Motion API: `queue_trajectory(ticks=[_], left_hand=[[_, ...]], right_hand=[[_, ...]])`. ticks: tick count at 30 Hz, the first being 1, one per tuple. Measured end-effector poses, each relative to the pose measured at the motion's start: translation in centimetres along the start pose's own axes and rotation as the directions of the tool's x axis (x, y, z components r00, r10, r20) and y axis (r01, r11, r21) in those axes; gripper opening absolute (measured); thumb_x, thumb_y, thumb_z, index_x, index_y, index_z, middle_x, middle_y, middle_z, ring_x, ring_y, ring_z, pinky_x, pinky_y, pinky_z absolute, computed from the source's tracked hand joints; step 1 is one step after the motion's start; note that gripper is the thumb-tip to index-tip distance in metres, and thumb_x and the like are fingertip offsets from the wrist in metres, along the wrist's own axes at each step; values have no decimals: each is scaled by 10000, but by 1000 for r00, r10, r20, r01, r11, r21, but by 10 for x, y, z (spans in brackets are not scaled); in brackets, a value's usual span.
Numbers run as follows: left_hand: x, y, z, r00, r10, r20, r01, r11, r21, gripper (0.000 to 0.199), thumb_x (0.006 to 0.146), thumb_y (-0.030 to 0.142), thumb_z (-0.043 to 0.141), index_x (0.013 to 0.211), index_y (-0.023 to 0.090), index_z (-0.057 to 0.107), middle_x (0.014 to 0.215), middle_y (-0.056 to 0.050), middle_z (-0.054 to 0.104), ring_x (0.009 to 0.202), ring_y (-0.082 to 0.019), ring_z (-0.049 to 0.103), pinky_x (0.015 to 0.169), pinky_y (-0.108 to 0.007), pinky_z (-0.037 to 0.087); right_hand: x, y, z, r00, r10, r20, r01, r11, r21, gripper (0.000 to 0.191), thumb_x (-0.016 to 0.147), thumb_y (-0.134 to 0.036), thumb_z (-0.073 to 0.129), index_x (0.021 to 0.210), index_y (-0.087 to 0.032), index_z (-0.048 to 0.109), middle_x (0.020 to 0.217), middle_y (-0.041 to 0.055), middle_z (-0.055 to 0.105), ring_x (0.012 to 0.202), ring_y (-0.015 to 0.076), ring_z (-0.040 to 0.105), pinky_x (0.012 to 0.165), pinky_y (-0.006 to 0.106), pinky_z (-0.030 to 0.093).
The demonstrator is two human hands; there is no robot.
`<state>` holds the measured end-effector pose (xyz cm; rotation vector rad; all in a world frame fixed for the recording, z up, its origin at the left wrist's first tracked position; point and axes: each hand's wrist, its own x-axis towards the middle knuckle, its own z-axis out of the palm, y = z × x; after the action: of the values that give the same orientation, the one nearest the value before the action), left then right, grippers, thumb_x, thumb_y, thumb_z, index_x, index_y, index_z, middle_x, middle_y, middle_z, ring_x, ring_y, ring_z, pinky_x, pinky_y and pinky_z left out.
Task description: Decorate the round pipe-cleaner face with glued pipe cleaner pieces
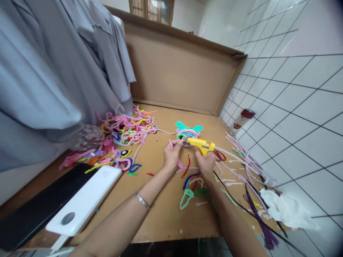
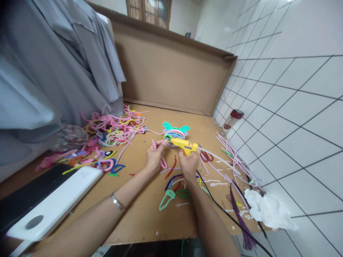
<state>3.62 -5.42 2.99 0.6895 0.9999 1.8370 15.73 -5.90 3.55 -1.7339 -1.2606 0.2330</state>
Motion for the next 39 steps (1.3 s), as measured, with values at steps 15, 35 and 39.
queue_trajectory(ticks=[15, 35, 39], left_hand=[[-1, 1, 1, 999, -34, 3, 34, 999, -35, 392, 577, 432, 804, 753, 112, 660, 493, 73, 461, 438, -37, 306, 456, -199, 253], [-3, -2, 1, 998, -42, 40, 45, 998, -53, 393, 576, 439, 806, 740, 118, 650, 472, 82, 430, 423, -26, 286, 435, -189, 220], [-3, 1, 1, 997, -68, 36, 71, 995, -71, 407, 549, 428, 821, 749, 119, 647, 479, 80, 438, 416, -27, 288, 426, -190, 212]], right_hand=[[-3, -4, -1, 999, -31, 6, 32, 999, -35, 238, 661, -410, 584, 593, -182, 591, 564, 70, 629, 579, 223, 588, 553, 300, 421], [2, -2, -1, 1000, 25, -11, -24, 999, 44, 247, 674, -416, 591, 581, -189, 559, 570, 56, 619, 526, 197, 563, 524, 295, 414], [-2, -4, 0, 1000, -1, 17, 1, 1000, -10, 232, 650, -407, 600, 585, -186, 574, 557, 62, 625, 562, 225, 593, 533, 300, 414]])
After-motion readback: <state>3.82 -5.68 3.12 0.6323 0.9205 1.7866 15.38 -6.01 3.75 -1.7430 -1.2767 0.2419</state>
